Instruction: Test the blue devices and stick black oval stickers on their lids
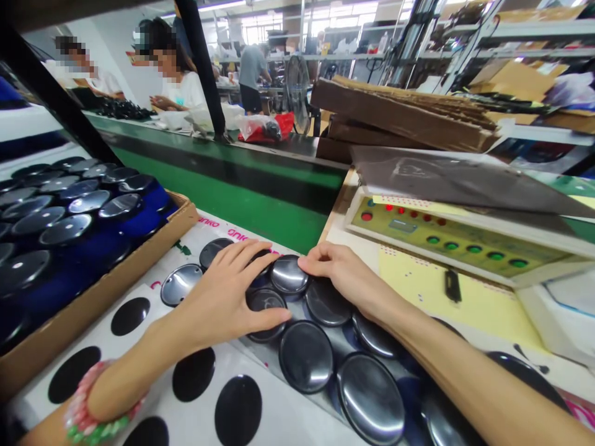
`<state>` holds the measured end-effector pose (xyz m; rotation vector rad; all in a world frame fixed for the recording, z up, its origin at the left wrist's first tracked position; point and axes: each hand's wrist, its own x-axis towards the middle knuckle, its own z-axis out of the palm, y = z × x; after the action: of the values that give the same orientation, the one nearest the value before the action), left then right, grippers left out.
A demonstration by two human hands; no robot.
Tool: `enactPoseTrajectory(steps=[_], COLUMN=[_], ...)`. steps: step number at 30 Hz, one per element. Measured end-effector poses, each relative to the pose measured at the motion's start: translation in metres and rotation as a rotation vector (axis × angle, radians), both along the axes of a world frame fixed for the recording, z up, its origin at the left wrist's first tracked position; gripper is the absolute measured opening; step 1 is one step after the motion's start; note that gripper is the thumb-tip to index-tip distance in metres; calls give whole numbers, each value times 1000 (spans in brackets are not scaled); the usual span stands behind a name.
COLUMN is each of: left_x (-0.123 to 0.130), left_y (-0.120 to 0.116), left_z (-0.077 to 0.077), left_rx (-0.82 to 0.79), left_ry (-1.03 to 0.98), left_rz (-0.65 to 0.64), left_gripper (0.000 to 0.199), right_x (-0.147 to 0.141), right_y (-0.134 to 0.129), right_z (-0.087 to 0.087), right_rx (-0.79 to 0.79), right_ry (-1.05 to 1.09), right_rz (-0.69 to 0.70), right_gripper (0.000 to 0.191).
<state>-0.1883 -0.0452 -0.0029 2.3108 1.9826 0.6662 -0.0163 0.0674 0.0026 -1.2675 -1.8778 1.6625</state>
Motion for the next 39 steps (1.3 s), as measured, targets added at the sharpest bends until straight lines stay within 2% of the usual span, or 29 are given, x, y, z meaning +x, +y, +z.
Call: enactPoseTrajectory(steps=[14, 24, 28, 31, 34, 36, 39], left_x=[0, -1, -2, -3, -4, -4, -3], left_y=[0, 1, 2, 1, 0, -1, 1], left_z=[-1, -4, -4, -4, -2, -2, -2], left_rx=[-17, 25, 45, 48, 42, 36, -2], left_ry=[21, 26, 19, 16, 10, 7, 14], left_rz=[2, -19, -40, -49, -52, -53, -50], left_gripper=[69, 70, 68, 68, 68, 66, 66], right_x=[-2, -4, -5, -3, 0, 0, -3], right_y=[-1, -8, -7, -1, 5, 7, 7], right_z=[-9, -5, -3, -7, -11, -13, -15], right_rx=[339, 663, 668, 566, 461, 457, 581], right_ry=[-114, -176, -255, -330, -227, -122, -178], right_rz=[2, 30, 24, 35, 60, 142, 300], right_gripper=[27, 21, 22, 30, 34, 40, 40])
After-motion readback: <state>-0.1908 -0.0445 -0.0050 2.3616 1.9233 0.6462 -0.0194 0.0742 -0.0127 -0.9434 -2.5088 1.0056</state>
